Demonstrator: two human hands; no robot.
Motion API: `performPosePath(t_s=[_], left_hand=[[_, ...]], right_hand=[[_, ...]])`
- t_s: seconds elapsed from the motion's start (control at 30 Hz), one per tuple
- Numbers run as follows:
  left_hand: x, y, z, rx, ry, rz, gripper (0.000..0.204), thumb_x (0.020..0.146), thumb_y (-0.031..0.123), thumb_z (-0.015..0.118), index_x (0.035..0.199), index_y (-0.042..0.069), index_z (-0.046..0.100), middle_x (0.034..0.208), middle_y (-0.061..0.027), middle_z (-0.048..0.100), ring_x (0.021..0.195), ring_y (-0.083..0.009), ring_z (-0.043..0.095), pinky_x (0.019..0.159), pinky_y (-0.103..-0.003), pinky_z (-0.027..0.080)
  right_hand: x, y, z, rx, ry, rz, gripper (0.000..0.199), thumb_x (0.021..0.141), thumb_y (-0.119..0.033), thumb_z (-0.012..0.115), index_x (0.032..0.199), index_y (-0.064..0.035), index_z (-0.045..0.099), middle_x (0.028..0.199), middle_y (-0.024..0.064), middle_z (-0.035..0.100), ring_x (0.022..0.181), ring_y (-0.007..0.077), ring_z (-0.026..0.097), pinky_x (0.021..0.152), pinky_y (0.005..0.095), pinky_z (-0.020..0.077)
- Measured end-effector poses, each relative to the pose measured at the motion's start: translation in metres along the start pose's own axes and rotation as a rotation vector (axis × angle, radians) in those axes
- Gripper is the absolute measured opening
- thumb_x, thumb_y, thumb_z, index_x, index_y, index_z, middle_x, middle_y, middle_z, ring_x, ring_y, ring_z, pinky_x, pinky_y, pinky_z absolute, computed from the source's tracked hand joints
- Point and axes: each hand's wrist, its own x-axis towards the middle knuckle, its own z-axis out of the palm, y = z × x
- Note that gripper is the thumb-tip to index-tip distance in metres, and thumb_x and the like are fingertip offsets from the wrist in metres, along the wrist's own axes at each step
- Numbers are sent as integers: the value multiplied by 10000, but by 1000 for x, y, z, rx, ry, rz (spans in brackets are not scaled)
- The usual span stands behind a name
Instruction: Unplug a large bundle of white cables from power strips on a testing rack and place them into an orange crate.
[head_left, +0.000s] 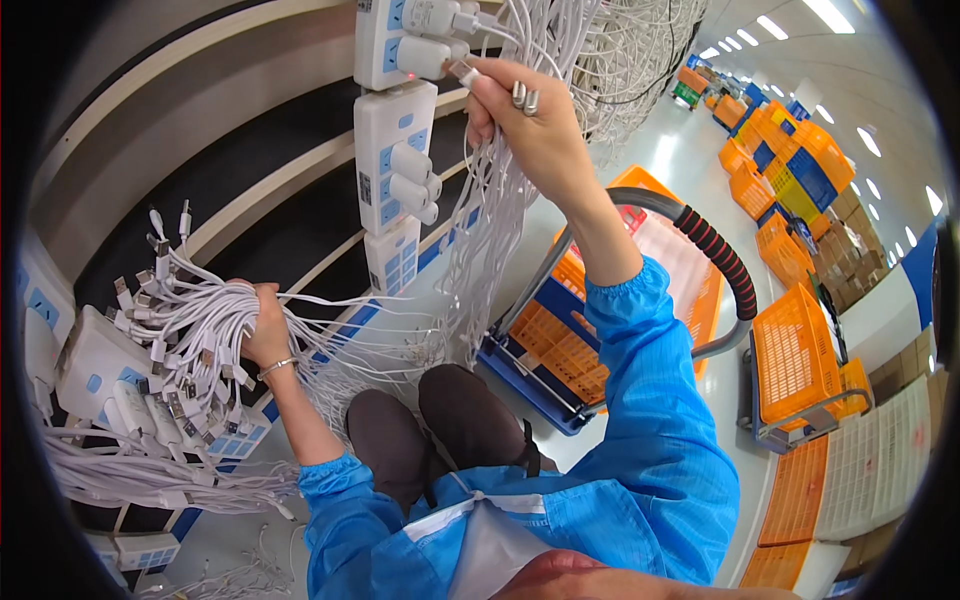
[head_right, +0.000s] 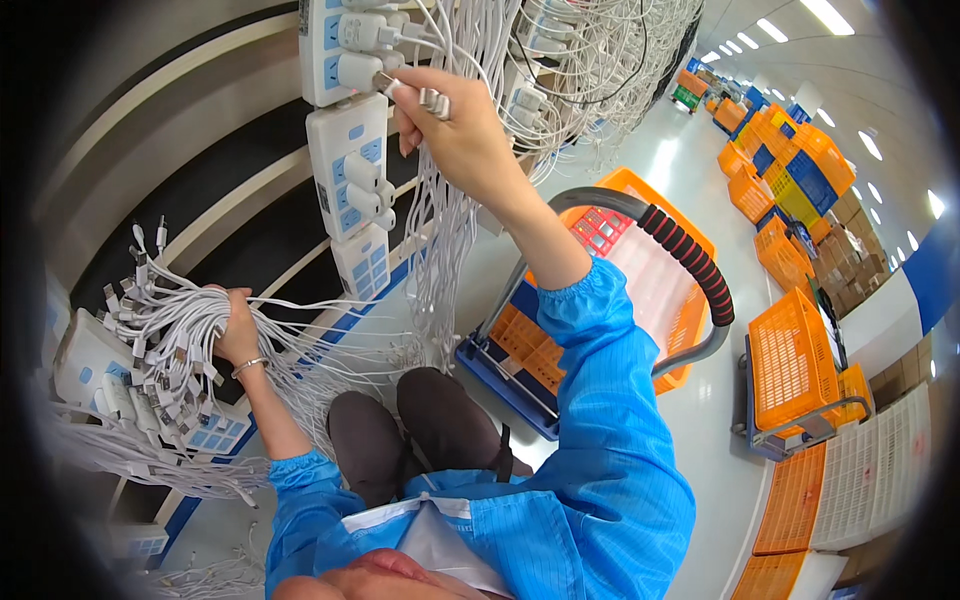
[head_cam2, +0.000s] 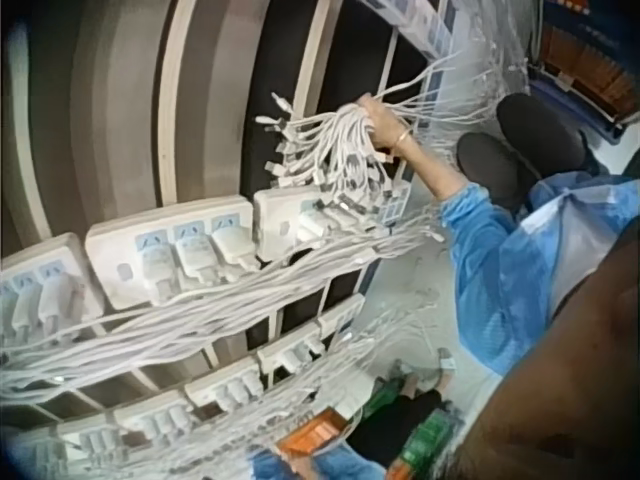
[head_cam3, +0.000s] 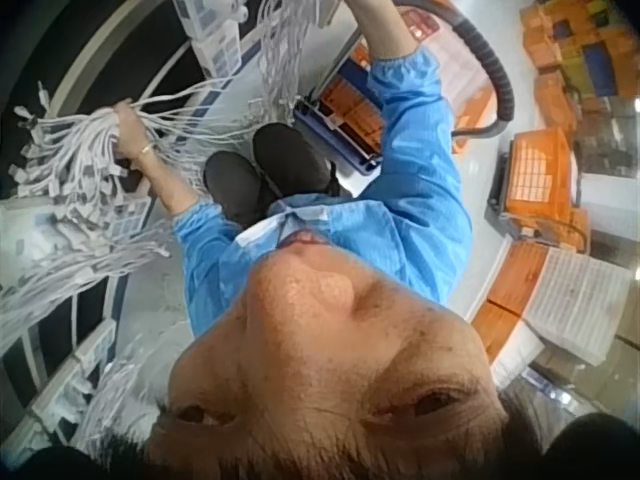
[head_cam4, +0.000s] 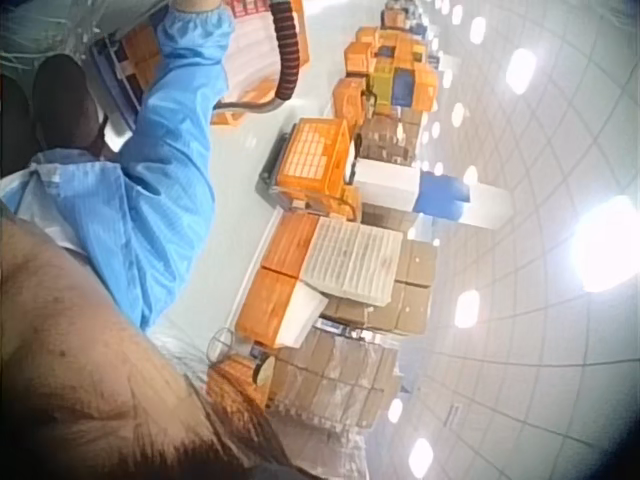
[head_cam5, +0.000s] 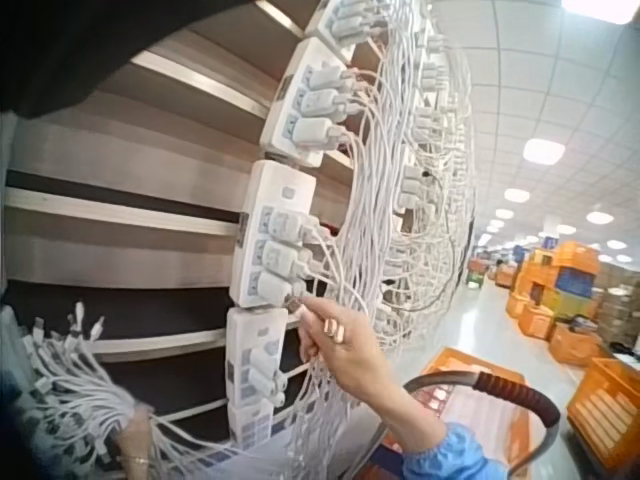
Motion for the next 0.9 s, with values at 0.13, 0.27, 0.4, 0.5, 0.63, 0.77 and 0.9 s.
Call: performPosePath(t_s=[0.13,0.27,0.4,0.5,0.63,0.77,0.9], left_hand=[[-2,-5,3,-58,-4,-9,129,704,186,603,645,74,626,614,-108,564,590,-300,541,575,-413,388],[-1,-5,2,-3,-25,-19,161,719,204,600,643,63,614,614,-118,559,585,-299,539,571,-417,389],[-1,-7,-1,-8,-17,-6,153,724,201,595,651,69,617,623,-107,572,592,-290,548,572,-410,395],[-1,-3,0,33,-6,9,142,723,192,593,646,77,625,634,-90,591,602,-275,563,574,-398,402],[0,-2,1,50,-2,33,129,721,175,593,643,84,640,639,-75,605,601,-258,571,575,-391,405],[-1,-5,1,13,-45,-49,171,746,241,574,642,123,640,669,-52,592,664,-248,566,631,-387,401],[-1,-2,0,-27,-23,-51,136,726,186,596,651,86,649,638,-70,611,611,-253,581,585,-383,416]], right_hand=[[-1,6,4,-423,177,-222,357,735,120,517,1074,11,547,752,120,644,684,223,668,607,318,520],[2,12,7,-449,253,-385,305,708,128,545,985,3,563,782,147,669,802,291,691,666,327,536],[6,5,13,-637,281,-492,174,815,-11,597,987,-5,576,839,178,642,775,304,659,654,353,502],[5,4,15,-609,300,-414,122,855,-60,607,960,0,587,796,168,632,727,307,648,613,351,487],[3,-10,15,-464,257,-41,88,875,-68,585,926,0,608,670,124,617,640,298,639,560,327,476],[7,-9,11,-716,282,-285,152,879,-130,578,817,1,623,630,177,582,584,338,599,545,377,448],[18,-19,2,-726,167,-203,166,834,-111,584,739,23,611,661,241,568,646,406,592,575,438,440]])
